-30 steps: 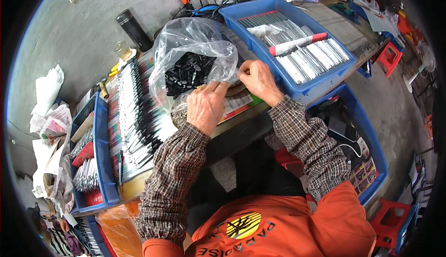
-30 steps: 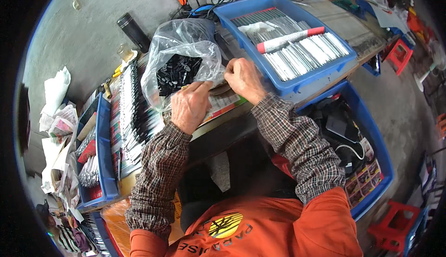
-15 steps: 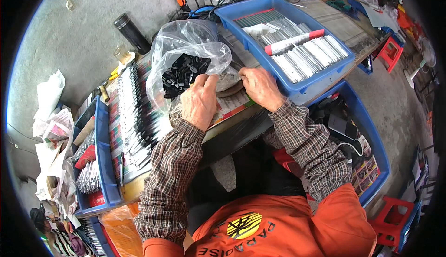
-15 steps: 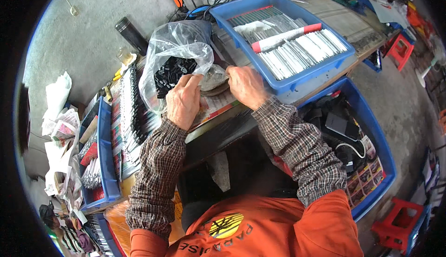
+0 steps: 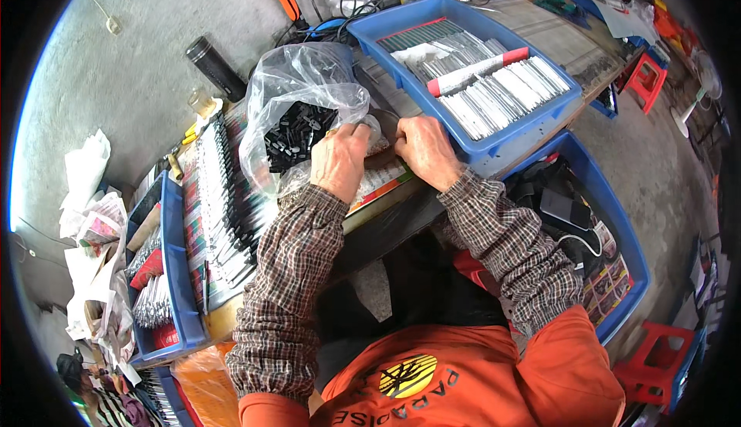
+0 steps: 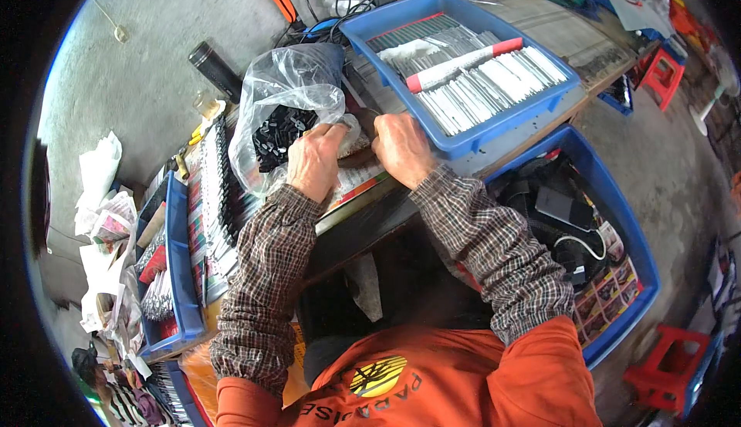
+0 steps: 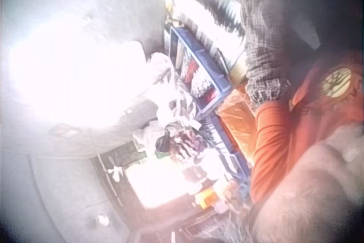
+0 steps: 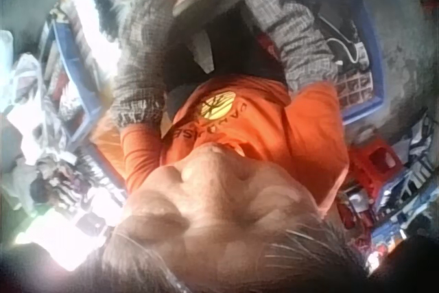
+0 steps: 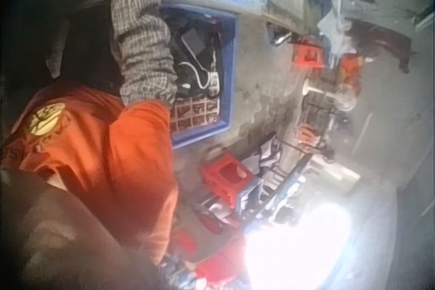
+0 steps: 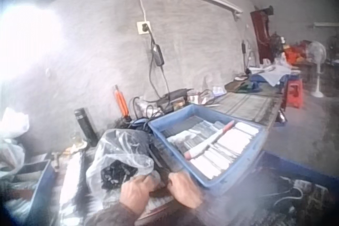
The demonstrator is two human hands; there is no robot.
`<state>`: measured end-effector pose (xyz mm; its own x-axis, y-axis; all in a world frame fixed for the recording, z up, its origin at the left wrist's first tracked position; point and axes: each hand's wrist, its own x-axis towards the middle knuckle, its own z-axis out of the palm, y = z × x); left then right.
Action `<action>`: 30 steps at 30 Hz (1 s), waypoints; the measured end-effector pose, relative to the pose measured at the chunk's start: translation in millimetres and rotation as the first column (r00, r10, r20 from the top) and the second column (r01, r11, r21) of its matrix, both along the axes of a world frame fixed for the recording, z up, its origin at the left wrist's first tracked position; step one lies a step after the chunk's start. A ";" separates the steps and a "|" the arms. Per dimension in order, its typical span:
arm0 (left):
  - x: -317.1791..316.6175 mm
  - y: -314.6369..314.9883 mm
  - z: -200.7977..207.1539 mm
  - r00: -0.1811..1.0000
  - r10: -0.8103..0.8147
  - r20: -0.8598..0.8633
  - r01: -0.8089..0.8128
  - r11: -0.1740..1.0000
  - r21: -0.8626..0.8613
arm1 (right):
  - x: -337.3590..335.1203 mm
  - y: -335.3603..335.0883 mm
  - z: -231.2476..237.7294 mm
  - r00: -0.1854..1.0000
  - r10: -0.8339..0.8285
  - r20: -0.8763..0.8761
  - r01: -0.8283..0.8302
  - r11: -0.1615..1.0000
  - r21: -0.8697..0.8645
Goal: The person assembles drafting compasses by taking metal arms and plastic parts from trays, fitting the pieces together by hand, and placing the assembled compasses in neat rows on the workbench.
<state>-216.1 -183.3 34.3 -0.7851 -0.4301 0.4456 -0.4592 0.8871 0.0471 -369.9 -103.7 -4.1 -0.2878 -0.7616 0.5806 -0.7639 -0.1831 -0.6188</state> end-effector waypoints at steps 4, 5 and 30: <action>0.8 1.1 3.0 0.999 -0.029 0.038 0.030 0.999 -0.014 | 5.5 10.8 -1.5 0.992 -0.092 -0.090 0.091 0.996 -0.016; -1.3 0.7 1.1 0.998 -0.028 0.058 0.030 0.999 -0.039 | 6.3 12.7 -2.5 0.986 -0.123 -0.109 0.120 0.992 -0.032; 2.6 -15.2 3.4 1.000 -0.030 0.001 0.030 0.997 0.068 | 5.6 -19.5 12.0 0.994 -0.080 0.071 0.068 0.985 0.161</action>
